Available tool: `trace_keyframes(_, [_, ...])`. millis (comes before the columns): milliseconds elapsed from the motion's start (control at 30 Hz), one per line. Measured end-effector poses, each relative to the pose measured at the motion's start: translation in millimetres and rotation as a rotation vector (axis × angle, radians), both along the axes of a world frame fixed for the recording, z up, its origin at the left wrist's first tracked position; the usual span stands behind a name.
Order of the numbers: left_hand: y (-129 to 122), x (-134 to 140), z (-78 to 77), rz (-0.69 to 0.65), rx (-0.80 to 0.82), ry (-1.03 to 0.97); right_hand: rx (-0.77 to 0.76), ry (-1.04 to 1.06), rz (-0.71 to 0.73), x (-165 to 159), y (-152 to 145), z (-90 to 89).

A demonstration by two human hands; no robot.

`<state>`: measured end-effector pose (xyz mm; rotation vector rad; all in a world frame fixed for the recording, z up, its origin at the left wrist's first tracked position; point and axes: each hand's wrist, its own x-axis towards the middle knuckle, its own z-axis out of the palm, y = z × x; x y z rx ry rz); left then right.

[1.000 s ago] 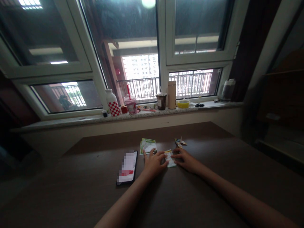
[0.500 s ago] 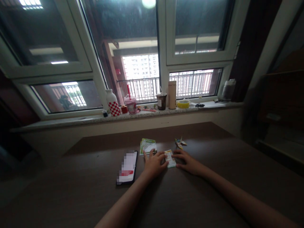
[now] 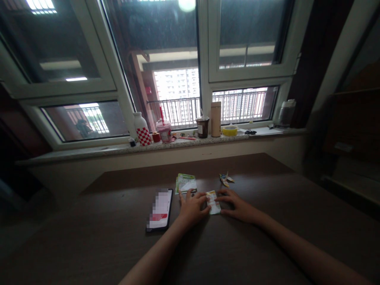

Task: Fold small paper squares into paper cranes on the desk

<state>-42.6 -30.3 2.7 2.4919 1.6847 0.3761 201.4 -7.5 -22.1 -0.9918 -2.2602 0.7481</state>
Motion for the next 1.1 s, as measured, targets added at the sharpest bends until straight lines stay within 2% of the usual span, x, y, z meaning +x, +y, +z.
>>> trace_keyframes(200, [1.0, -0.2, -0.7, -0.006, -0.001, -0.029, -0.011, -0.004, -0.038, 2.4, 5.4, 3.6])
trace_keyframes(433, [3.4, -1.0, -4.2, -0.028, -0.010, -0.024, 0.017, -0.025, -0.068, 1.2, 8.0, -0.5])
trace_keyframes(933, [2.8, -0.7, -2.0, -0.019, -0.033, 0.006, 0.246, -0.113, -0.187, -10.3, 22.3, -9.5])
trace_keyframes(1100, [2.9, -0.4, -2.3, -0.019, -0.020, 0.003, 0.248, -0.219, -0.279, -16.5, 25.0, -11.4])
